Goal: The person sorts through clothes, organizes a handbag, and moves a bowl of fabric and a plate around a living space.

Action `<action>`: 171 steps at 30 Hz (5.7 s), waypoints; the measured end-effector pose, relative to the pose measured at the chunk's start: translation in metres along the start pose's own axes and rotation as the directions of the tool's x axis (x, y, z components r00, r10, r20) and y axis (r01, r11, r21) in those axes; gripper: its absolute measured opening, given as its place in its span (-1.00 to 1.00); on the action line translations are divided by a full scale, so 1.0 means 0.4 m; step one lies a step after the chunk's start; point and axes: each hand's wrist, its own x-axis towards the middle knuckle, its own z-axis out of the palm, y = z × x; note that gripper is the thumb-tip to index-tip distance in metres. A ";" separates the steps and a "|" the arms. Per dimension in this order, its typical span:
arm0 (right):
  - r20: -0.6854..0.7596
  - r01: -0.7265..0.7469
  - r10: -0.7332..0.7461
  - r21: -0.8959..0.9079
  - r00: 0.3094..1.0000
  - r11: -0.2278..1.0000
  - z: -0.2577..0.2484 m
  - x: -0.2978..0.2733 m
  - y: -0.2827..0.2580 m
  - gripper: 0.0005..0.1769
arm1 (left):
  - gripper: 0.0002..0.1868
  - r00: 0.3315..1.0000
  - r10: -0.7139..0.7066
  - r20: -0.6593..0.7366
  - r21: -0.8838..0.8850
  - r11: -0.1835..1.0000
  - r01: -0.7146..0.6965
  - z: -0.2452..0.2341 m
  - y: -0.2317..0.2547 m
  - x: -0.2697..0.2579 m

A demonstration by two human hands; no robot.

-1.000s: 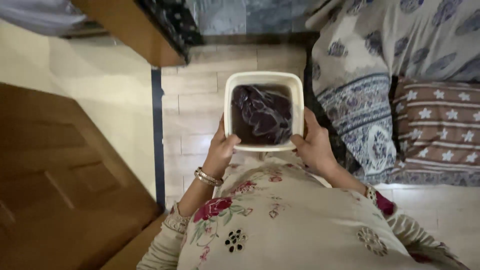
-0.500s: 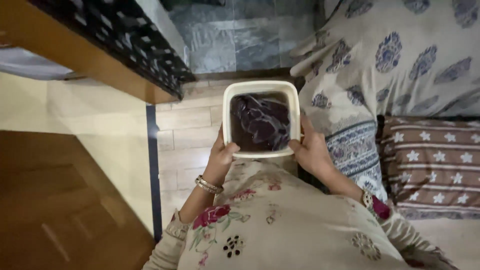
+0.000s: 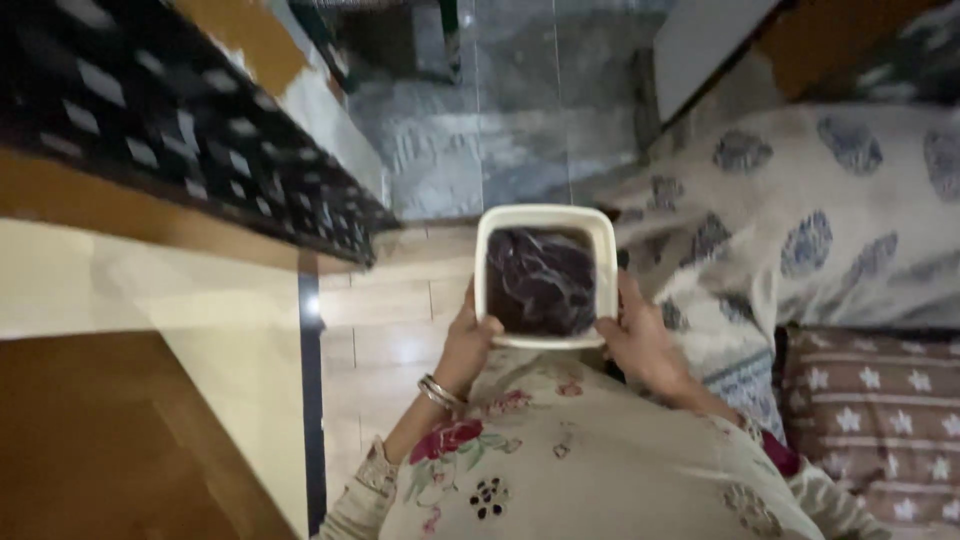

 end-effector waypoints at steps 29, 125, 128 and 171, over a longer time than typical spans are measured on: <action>0.006 0.350 -0.350 0.004 0.937 0.937 -0.175 0.907 -0.259 -0.21 | -0.10 0.996 -0.042 -0.075 -0.153 0.988 0.030 -0.079 0.441 0.788; 0.193 0.336 -0.299 -0.203 0.935 0.920 0.330 1.865 -0.481 -0.24 | -0.33 0.934 0.298 0.198 0.900 0.322 -0.294 -0.394 0.489 1.792; 0.108 0.379 -0.364 -0.201 0.925 0.903 0.293 1.753 -0.467 -0.27 | -0.36 0.896 0.371 0.242 0.879 0.307 -0.365 -0.359 0.486 1.710; -0.548 -0.028 -0.110 -0.236 0.829 0.971 -0.119 0.738 -0.029 -0.18 | -0.33 0.331 0.148 0.932 0.311 0.142 -0.940 0.406 0.495 1.010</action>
